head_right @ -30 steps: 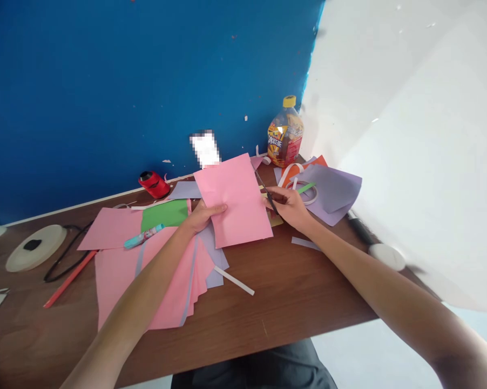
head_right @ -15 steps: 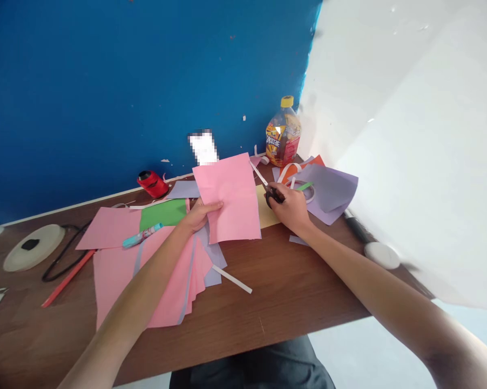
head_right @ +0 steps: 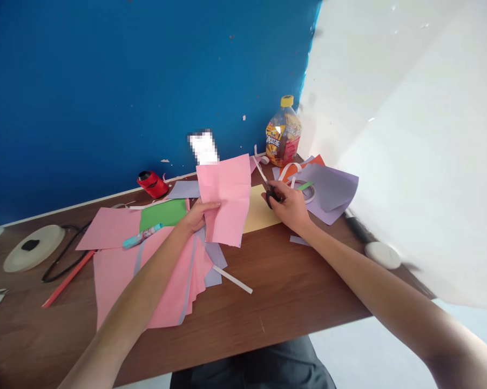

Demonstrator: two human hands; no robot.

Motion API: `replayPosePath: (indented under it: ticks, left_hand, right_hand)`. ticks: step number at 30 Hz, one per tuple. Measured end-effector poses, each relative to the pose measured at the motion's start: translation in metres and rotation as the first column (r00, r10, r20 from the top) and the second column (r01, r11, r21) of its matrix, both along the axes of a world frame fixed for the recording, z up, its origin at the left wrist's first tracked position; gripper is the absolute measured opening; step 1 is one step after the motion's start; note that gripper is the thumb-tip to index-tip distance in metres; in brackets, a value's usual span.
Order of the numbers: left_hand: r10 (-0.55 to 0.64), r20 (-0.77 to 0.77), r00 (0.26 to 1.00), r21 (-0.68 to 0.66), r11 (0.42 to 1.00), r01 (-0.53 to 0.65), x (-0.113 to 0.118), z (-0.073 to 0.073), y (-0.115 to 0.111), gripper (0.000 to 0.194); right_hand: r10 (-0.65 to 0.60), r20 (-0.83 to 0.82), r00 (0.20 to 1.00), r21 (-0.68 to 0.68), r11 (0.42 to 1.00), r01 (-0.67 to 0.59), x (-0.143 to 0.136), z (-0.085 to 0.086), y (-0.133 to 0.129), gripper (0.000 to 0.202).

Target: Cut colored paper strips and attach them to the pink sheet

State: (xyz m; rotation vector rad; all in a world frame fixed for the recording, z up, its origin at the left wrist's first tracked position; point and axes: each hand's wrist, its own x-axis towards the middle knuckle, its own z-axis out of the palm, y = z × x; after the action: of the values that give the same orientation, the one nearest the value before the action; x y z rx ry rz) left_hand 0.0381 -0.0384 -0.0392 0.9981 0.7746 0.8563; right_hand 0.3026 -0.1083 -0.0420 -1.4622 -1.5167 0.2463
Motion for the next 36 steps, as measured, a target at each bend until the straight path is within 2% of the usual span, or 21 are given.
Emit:
replayPosePath:
  ticks: [8, 13, 21, 25, 33, 36]
  left_hand:
    - [0.005, -0.027, 1.0, -0.002, 1.0, -0.005, 0.0005, -0.0017, -0.0003, 0.049]
    - [0.005, -0.058, 0.998, -0.012, 1.0, -0.006, 0.0008, 0.0008, -0.002, 0.049]
    - [0.007, -0.068, 0.998, -0.026, 1.0, -0.009, -0.0007, -0.0012, 0.0, 0.044]
    - [0.016, -0.031, 0.999, -0.018, 1.0, -0.017, 0.0006, -0.0035, 0.0007, 0.046]
    - [0.105, 0.022, 0.994, 0.085, 0.991, -0.107, 0.0059, -0.0058, 0.002, 0.046]
    - [0.119, 0.017, 0.993, 0.081, 0.99, -0.12, 0.007, -0.0067, 0.0028, 0.051]
  right_hand:
    - [0.002, 0.085, 0.996, 0.06, 0.998, -0.007, -0.0026, 0.0029, -0.0008, 0.028]
    - [0.021, 0.076, 0.997, 0.06, 0.998, -0.026, -0.0053, 0.0073, -0.0023, 0.031]
    - [-0.006, 0.065, 0.998, 0.076, 0.997, 0.001, -0.0035, 0.0014, -0.0004, 0.028]
    - [-0.043, 0.013, 0.999, 0.068, 0.997, 0.042, -0.0022, 0.0002, 0.0008, 0.031]
    - [0.105, -0.108, 0.989, -0.017, 0.994, -0.108, -0.0038, 0.0042, 0.0006, 0.029]
    - [0.142, -0.27, 0.952, -0.061, 0.984, -0.165, -0.0046, 0.0028, 0.002, 0.029]
